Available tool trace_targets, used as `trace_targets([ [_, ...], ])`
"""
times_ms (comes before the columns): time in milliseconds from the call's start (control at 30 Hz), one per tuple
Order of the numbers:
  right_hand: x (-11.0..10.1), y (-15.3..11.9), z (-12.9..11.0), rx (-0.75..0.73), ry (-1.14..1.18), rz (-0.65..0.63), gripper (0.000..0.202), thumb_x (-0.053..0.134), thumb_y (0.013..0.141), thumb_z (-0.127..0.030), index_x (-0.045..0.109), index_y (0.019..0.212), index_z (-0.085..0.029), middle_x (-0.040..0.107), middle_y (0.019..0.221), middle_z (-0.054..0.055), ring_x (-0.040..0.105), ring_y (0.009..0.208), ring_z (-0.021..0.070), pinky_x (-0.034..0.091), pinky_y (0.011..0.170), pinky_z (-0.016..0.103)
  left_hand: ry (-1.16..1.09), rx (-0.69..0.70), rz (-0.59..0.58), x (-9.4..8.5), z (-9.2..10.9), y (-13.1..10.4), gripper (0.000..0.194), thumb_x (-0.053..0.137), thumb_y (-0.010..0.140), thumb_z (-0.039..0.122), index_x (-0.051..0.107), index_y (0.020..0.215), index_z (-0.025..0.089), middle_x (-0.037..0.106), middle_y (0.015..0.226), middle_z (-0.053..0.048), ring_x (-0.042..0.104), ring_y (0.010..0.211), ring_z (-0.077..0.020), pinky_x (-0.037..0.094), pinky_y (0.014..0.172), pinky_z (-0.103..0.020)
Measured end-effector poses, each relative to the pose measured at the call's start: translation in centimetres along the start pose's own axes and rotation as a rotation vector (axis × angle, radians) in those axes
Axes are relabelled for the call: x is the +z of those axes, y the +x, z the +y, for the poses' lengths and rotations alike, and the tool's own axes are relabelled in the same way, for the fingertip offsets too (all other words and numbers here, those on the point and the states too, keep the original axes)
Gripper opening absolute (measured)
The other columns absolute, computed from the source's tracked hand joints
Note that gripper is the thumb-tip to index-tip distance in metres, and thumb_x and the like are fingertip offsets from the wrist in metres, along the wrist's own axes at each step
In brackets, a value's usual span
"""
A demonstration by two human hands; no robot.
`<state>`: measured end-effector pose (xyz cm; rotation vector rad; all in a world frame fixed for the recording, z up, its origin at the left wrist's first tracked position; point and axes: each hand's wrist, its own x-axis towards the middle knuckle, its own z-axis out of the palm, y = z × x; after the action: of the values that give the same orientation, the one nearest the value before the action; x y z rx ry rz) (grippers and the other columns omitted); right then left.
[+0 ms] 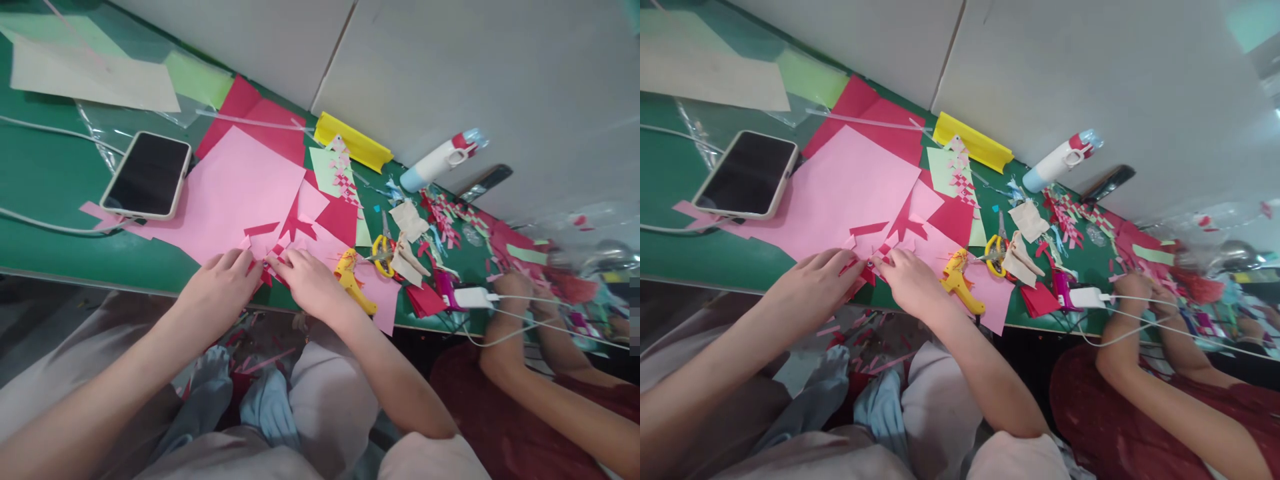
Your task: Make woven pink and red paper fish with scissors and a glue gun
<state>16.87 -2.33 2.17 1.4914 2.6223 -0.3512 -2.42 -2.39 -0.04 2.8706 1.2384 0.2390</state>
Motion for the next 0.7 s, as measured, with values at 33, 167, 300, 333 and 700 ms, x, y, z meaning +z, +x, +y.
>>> trace_targets([
  [33, -0.1, 0.1, -0.4, 0.008, -0.055, 0.0, 0.044, 0.034, 0.096, -0.007, 0.053, 0.134, -0.016, 0.059, 0.105, 0.013, 0.052, 0.1, 0.0232, 0.047, 0.081, 0.033, 0.003, 0.001, -0.005, -0.1, 0.0, 0.0, 0.025, 0.046, 0.092, 0.016, 0.063, 0.111, 0.013, 0.063, 0.105, -0.015, 0.06, 0.101, -0.0301, 0.05, 0.078, -0.041],
  [167, -0.2, 0.5, -1.0, 0.008, -0.128, -0.008, 0.039, 0.033, 0.096, -0.007, 0.058, 0.125, -0.008, 0.062, 0.103, 0.016, 0.053, 0.101, 0.0258, 0.048, 0.08, 0.035, 0.017, 0.006, -0.032, -0.3, -0.1, 0.1, 0.028, 0.049, 0.09, 0.014, 0.062, 0.114, 0.013, 0.062, 0.109, -0.016, 0.06, 0.1, -0.0302, 0.05, 0.079, -0.041],
  [300, -0.4, 0.1, 0.3, -0.031, 0.07, -0.015, 0.046, 0.036, 0.093, -0.002, 0.053, 0.134, -0.014, 0.061, 0.105, 0.01, 0.054, 0.101, 0.0197, 0.046, 0.088, 0.032, 0.004, -0.001, -0.034, -0.3, -0.3, 0.1, 0.028, 0.047, 0.092, 0.017, 0.062, 0.115, 0.015, 0.063, 0.108, -0.015, 0.06, 0.099, -0.0296, 0.05, 0.08, -0.041],
  [333, -0.4, -0.2, 0.6, -0.019, 0.095, -0.006, 0.049, 0.036, 0.092, -0.001, 0.053, 0.135, -0.016, 0.061, 0.104, 0.009, 0.054, 0.101, 0.019, 0.046, 0.088, 0.031, -0.001, -0.004, -0.03, -0.3, -0.4, 0.2, 0.027, 0.045, 0.093, 0.019, 0.062, 0.115, 0.015, 0.063, 0.108, -0.015, 0.06, 0.099, -0.0295, 0.05, 0.08, -0.041],
  [700, 0.0, -1.1, -1.1, -0.009, -0.141, -0.027, 0.044, 0.038, 0.093, -0.006, 0.054, 0.134, -0.009, 0.06, 0.104, 0.016, 0.054, 0.099, 0.0269, 0.049, 0.081, 0.037, -0.037, 0.032, 0.005, -0.2, -1.1, 0.5, 0.035, 0.04, 0.096, 0.027, 0.061, 0.121, 0.015, 0.06, 0.108, -0.016, 0.058, 0.097, -0.0302, 0.049, 0.079, -0.042],
])
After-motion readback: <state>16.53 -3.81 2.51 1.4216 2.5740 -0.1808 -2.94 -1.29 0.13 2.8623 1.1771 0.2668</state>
